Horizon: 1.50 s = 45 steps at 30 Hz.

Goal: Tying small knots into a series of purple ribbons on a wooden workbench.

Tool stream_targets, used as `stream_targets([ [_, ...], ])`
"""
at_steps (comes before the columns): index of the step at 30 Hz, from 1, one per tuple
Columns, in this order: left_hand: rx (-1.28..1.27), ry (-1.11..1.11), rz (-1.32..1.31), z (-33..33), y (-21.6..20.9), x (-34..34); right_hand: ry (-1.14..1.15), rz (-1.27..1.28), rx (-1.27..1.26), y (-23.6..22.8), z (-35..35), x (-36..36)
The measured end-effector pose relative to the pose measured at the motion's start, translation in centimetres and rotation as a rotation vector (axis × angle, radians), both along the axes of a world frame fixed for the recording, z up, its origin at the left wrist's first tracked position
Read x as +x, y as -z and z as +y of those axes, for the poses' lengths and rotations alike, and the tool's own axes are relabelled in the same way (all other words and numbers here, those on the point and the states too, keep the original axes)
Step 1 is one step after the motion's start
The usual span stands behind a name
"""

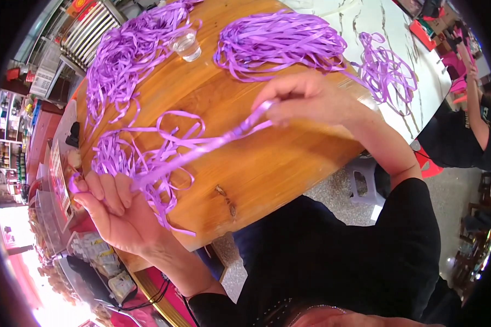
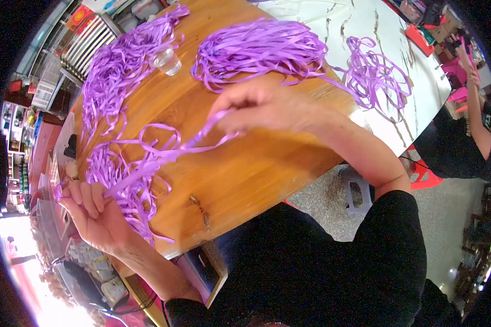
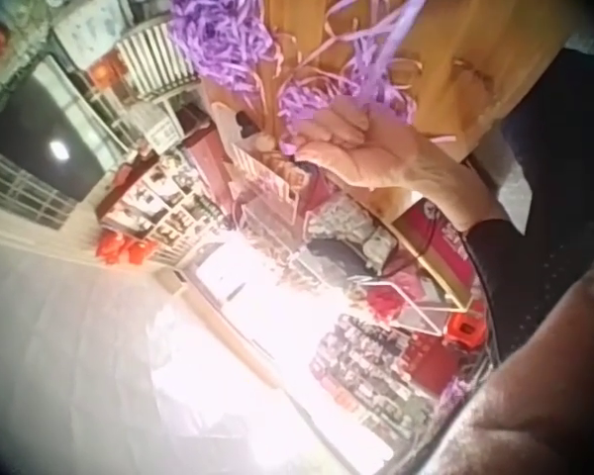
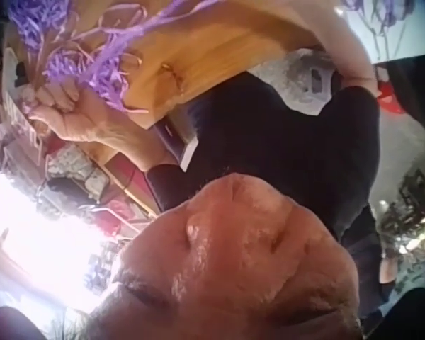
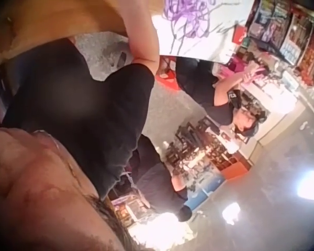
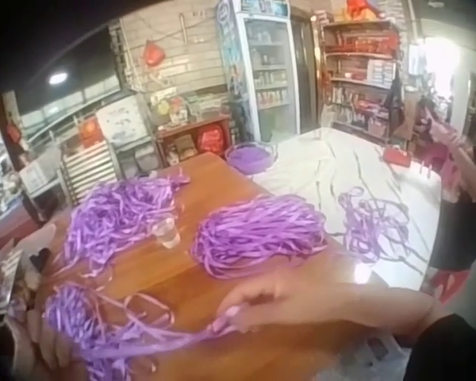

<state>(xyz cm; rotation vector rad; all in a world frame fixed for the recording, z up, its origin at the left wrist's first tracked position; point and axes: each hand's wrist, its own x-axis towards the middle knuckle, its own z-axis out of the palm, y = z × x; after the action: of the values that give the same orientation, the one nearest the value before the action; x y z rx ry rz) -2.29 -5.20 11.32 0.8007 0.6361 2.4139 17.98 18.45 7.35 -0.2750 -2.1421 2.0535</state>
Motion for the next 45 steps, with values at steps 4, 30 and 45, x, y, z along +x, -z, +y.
stream_targets([
  [4,-0.042,-0.12,-0.03,-1.4,1.2,-2.1,0.145,0.062,-0.028,1.3,3.1,2.0],
  [30,-0.769,0.26,0.22,10.3,6.5,8.9,0.267,0.373,0.923,0.7,-0.4,0.8],
  [45,-0.813,-0.282,0.753,9.4,9.2,5.4,0.258,0.276,0.903,3.1,0.8,0.8],
])
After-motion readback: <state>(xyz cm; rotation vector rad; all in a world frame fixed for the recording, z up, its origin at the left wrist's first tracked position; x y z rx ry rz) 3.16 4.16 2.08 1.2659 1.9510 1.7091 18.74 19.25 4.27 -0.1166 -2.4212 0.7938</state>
